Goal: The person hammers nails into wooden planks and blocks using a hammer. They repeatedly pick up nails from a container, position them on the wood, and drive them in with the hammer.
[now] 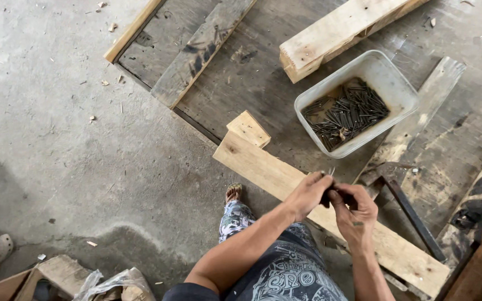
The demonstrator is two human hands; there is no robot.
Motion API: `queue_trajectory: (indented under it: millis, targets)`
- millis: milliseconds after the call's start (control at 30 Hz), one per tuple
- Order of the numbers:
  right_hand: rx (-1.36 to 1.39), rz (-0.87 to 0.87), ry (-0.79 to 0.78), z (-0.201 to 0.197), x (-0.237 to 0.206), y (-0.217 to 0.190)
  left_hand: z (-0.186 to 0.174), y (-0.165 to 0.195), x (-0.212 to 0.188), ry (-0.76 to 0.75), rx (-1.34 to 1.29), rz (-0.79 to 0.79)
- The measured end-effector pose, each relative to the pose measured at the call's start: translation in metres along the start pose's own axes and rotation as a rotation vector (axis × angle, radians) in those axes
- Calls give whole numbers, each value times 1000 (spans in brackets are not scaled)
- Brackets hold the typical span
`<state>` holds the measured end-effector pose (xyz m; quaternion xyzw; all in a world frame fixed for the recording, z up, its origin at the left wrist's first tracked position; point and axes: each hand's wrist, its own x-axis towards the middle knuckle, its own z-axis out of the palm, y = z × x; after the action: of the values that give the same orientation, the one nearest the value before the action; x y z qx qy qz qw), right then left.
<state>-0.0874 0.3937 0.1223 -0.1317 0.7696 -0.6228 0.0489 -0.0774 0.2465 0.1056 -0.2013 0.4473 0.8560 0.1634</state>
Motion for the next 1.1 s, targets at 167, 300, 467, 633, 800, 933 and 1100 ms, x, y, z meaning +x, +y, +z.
queue_trajectory:
  millis: [167, 300, 467, 633, 800, 933, 1100]
  targets:
    - [80, 170, 78, 32, -23, 11, -42, -14, -26, -91, 74, -15]
    - [-19, 138, 94, 67, -39, 2, -85, 7, -54, -259, 50, -25]
    - [-66, 158, 104, 137, -69, -20, -139, 39, -97, -226, -13, -154]
    - [97, 333, 121, 189, -97, -30, -189, 55, -116, -384, -12, -347]
    - [48, 435, 239, 214, -120, -24, -235, 67, -134, -558, 123, -350]
    - [-62, 457, 317, 217, -123, -21, -257, 62, -131, -453, -78, -445]
    - [-342, 282, 276, 209, -89, -43, -296, 62, -135, -190, -133, -386]
